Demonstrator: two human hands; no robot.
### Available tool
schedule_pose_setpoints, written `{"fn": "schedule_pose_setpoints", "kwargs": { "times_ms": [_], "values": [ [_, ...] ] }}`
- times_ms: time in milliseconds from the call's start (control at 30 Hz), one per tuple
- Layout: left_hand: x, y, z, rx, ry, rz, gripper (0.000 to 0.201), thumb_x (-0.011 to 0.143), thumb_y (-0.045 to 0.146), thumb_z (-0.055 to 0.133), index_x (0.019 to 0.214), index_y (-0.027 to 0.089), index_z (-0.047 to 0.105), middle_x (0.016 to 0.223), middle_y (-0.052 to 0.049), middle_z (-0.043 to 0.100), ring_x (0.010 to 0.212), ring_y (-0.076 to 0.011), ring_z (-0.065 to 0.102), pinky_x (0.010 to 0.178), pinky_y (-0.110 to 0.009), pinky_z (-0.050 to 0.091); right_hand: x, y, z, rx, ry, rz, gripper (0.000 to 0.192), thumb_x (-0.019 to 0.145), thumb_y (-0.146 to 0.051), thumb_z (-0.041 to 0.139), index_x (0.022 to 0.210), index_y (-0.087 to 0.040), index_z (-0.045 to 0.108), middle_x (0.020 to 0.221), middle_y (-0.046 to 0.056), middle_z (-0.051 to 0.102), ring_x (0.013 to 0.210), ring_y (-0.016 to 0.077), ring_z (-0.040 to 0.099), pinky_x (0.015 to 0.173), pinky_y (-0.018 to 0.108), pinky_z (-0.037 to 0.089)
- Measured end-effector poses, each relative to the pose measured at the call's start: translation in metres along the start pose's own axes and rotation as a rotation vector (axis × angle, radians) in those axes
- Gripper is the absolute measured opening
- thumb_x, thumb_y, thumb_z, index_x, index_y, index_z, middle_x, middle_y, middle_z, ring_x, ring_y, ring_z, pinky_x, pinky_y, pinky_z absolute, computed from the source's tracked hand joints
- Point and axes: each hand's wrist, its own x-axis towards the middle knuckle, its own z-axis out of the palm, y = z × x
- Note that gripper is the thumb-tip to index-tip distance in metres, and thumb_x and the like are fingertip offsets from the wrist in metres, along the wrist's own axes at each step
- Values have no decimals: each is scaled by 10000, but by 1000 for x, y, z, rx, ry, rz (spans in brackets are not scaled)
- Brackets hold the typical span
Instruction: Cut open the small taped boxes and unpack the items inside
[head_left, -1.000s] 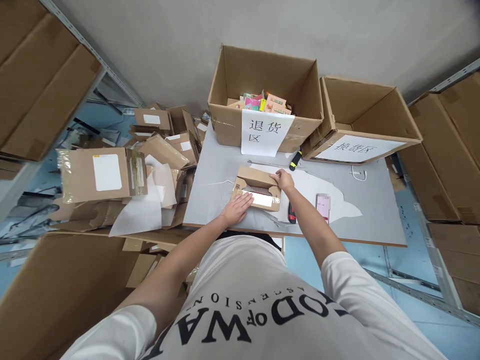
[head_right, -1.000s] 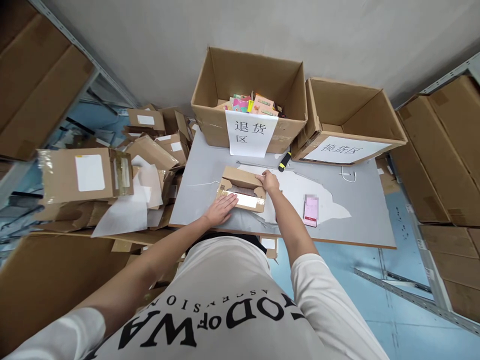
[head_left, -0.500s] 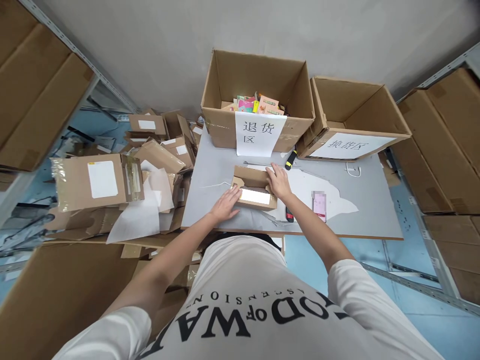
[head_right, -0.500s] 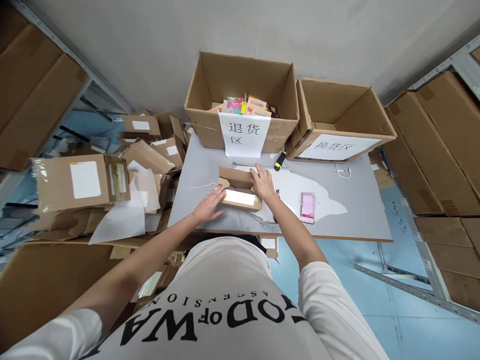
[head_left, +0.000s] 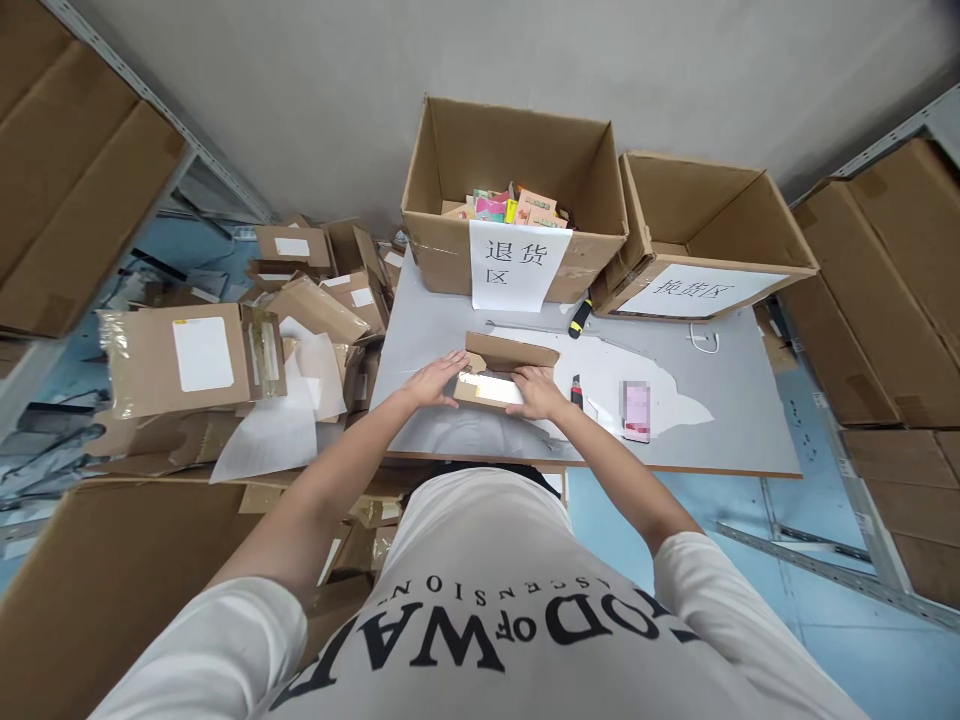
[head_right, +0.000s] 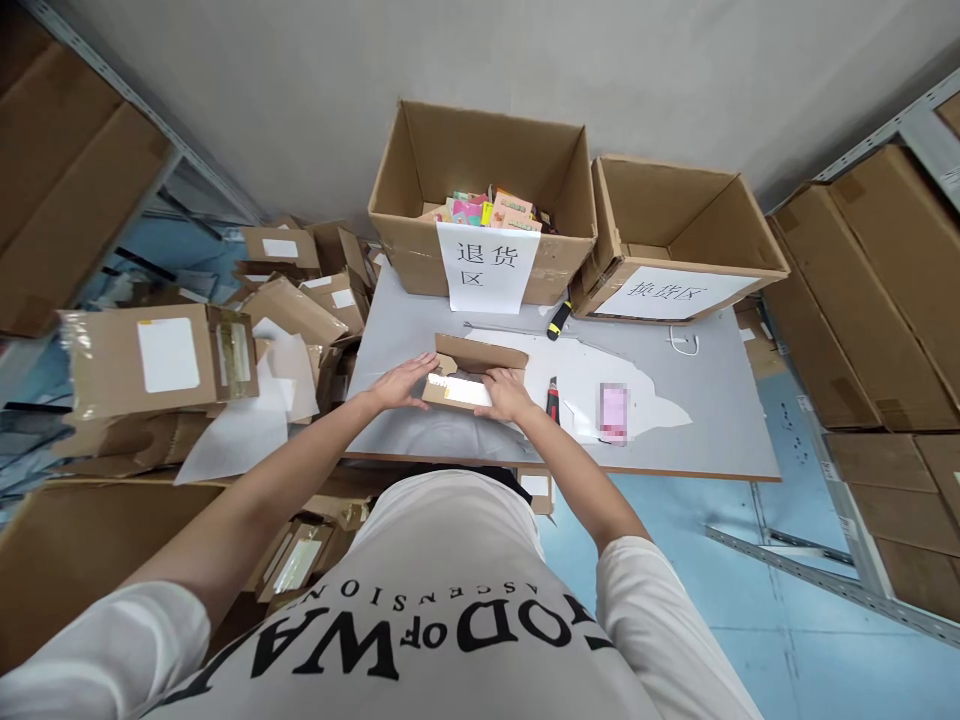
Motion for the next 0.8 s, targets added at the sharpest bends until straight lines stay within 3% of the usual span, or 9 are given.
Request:
{"fn": "schedule_pose_setpoints", "kwargs": {
  "times_ms": [300,500,800],
  "values": [
    [0,2,6,-19,9,-98,1077,610,491,779,1474,188,213,1534,-135,245,1362,-265,357,1075,-353,357,-2,-7,-3,-28,-19,40,494,703,-507,736,978,-129,577,1004,128,623,956,265,570,865,359,408],
    [1,6,9,25,53,-105,1053,598,512,782,1446,153,272,1507,-183,287,1379,-276,323,1111,-404,294,-18,-21,2,-146,16,152,369,779,-459,685,943,-166,532,897,105,656,819,241,609,704,308,399],
    [-1,17,8,81,27,-178,1029,648,519,728,1450,82,253,1512,-198,264,1401,-263,277,1138,-409,237,-30,-23,19,-237,208,38,248,856,-402,605,854,-160,548,853,101,616,824,236,554,742,323,350]
  ]
}}
